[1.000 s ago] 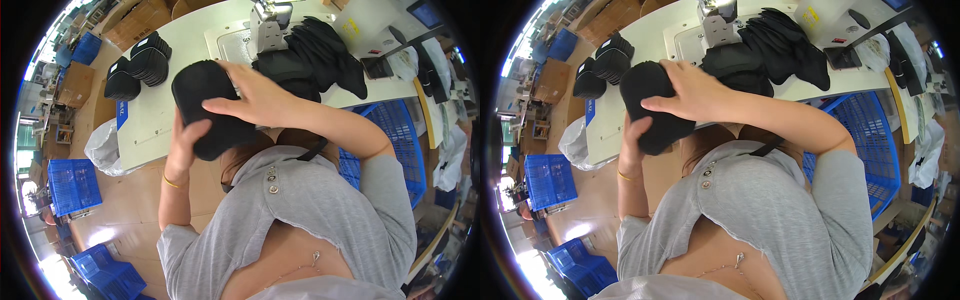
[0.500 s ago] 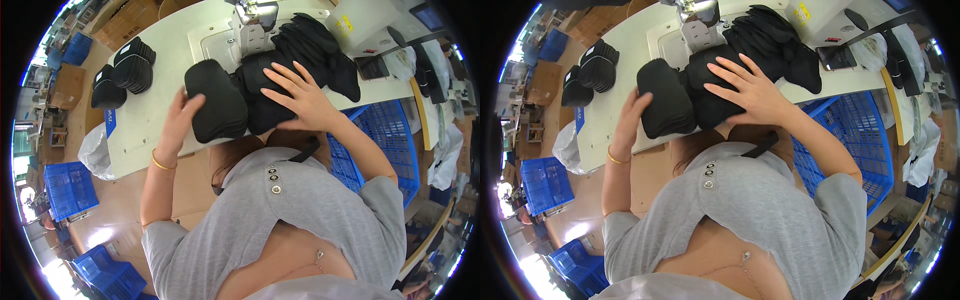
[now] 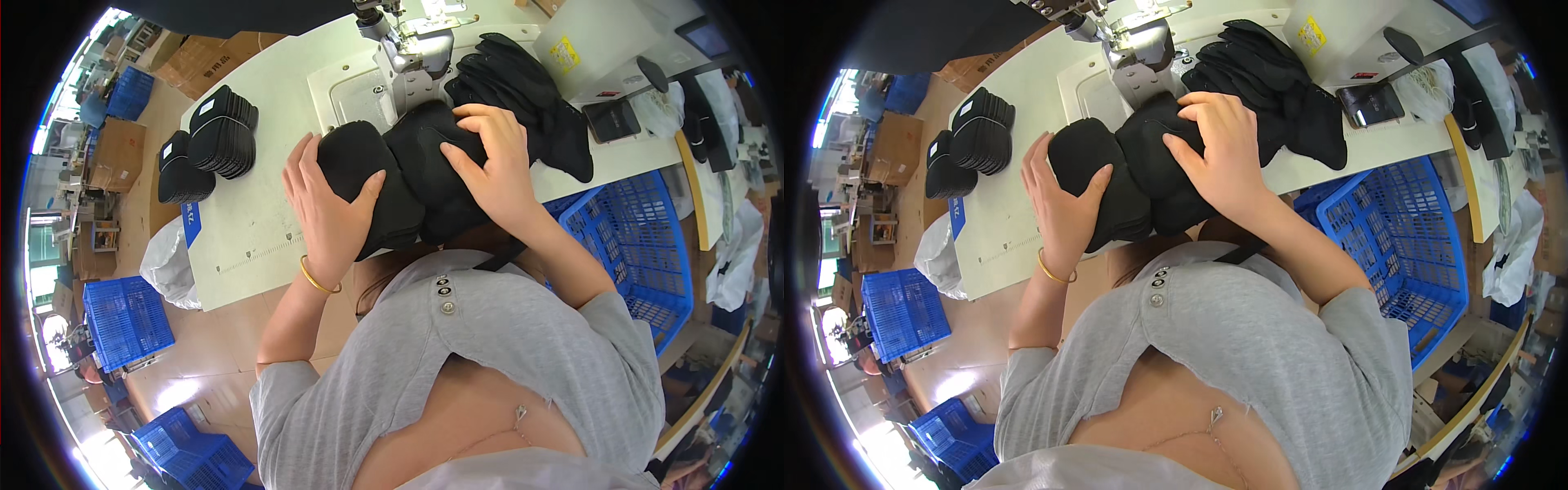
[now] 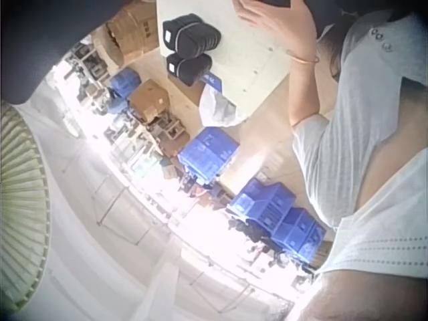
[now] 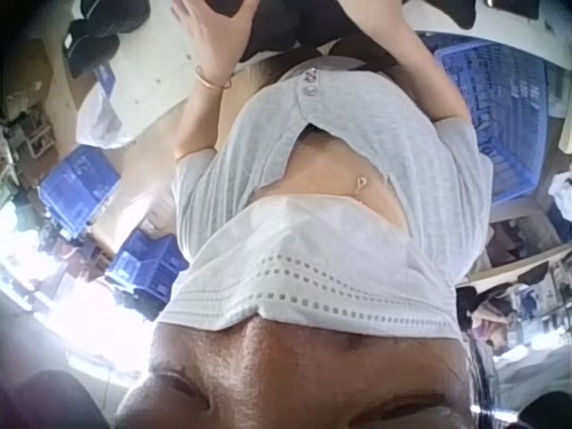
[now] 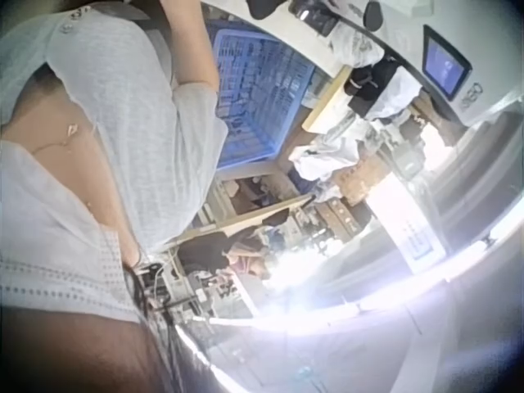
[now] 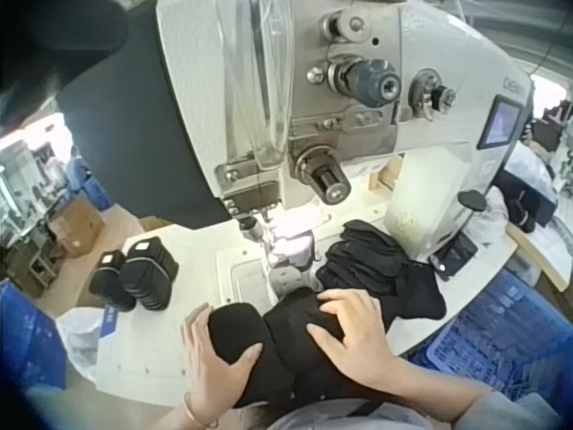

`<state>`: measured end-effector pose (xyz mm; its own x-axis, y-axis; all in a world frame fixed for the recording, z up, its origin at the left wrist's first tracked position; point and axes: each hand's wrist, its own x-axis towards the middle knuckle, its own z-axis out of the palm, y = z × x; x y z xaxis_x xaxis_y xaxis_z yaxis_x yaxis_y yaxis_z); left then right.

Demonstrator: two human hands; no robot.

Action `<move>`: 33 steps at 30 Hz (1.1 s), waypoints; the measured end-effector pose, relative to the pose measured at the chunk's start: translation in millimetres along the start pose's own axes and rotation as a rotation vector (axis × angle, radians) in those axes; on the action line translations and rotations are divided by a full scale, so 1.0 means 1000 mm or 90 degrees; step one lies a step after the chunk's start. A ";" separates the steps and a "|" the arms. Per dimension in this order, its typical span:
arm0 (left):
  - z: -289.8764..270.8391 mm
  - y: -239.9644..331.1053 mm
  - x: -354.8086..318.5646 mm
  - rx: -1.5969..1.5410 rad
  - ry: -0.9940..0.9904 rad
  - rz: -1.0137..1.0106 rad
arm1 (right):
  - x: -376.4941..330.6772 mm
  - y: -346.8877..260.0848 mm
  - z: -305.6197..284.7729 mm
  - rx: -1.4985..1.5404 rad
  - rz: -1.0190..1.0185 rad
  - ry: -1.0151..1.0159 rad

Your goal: Stitch or assemble shoe components using an industrial sewing machine.

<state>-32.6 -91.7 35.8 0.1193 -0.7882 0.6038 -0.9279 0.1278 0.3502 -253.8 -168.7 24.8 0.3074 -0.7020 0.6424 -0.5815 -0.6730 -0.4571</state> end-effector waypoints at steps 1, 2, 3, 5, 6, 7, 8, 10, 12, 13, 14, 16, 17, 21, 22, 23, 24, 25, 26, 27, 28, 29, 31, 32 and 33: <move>-0.003 0.003 0.001 0.000 -0.001 -0.001 | 0.001 -0.003 -0.003 0.002 -0.033 0.029; -0.007 0.006 0.003 -0.004 -0.043 -0.028 | 0.002 -0.006 -0.007 0.004 -0.066 0.057; -0.011 0.008 0.005 -0.006 -0.083 -0.055 | 0.000 -0.010 -0.010 0.005 -0.069 0.057; -0.016 0.007 0.005 -0.217 -0.054 -0.150 | -0.005 -0.019 -0.018 0.333 0.178 0.013; -0.019 0.004 0.008 -0.429 -0.024 -0.238 | -0.004 -0.020 -0.021 0.332 0.173 0.015; -0.022 -0.004 0.017 -0.467 0.010 -0.256 | -0.003 -0.018 -0.023 0.331 0.130 0.045; -0.034 -0.004 0.026 -0.723 -0.043 -0.469 | -0.001 -0.016 -0.025 0.330 0.086 0.074; -0.046 -0.016 0.031 -0.948 -0.089 -0.559 | -0.004 -0.010 -0.022 0.362 0.086 0.060; -0.045 -0.011 0.028 -0.987 -0.103 -0.519 | -0.005 -0.012 -0.019 0.481 0.175 0.005; -0.043 -0.007 0.026 -1.025 -0.122 -0.484 | -0.005 -0.015 -0.019 0.485 0.169 0.004; -0.043 -0.004 0.026 -1.023 -0.115 -0.480 | -0.004 -0.019 -0.019 0.546 0.200 -0.015; -0.041 0.003 0.026 -1.037 -0.165 -0.458 | -0.003 -0.020 -0.018 0.608 0.230 -0.035; -0.040 0.005 0.027 -1.028 -0.161 -0.420 | -0.004 -0.018 -0.016 0.587 0.205 -0.034; -0.041 0.012 0.029 -1.014 -0.173 -0.450 | -0.001 -0.022 -0.012 0.624 0.186 -0.026; -0.041 0.016 0.029 -1.015 -0.189 -0.443 | -0.001 -0.023 -0.011 0.627 0.184 -0.029; -0.041 0.019 0.029 -1.017 -0.205 -0.436 | -0.001 -0.024 -0.011 0.624 0.174 -0.041; -0.040 0.021 0.030 -1.014 -0.200 -0.436 | 0.001 -0.025 -0.010 0.622 0.163 -0.053; -0.040 0.024 0.030 -1.007 -0.193 -0.423 | 0.001 -0.028 -0.008 0.626 0.160 -0.056; -0.040 0.027 0.031 -1.000 -0.186 -0.409 | 0.003 -0.032 -0.007 0.639 0.164 -0.071; -0.039 0.030 0.033 -0.994 -0.178 -0.400 | 0.003 -0.036 -0.006 0.650 0.172 -0.085; -0.039 0.033 0.035 -0.992 -0.177 -0.402 | 0.005 -0.041 -0.005 0.652 0.173 -0.086; -0.039 0.035 0.037 -0.964 -0.145 -0.409 | 0.007 -0.047 -0.004 0.716 0.199 -0.110; -0.037 0.038 0.043 -0.933 -0.121 -0.416 | 0.013 -0.059 0.000 0.718 0.202 -0.070; -0.035 0.038 0.046 -0.935 -0.049 -0.431 | 0.013 -0.059 -0.004 0.720 0.207 -0.067; -0.034 0.037 0.048 -0.933 0.022 -0.444 | 0.012 -0.057 -0.009 0.683 0.222 -0.082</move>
<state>-49.6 -104.5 101.8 0.3759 -0.9252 0.0516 0.4192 0.2194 0.8810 -223.7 -136.7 64.7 0.3659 -0.8676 0.3367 0.2759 -0.2444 -0.9296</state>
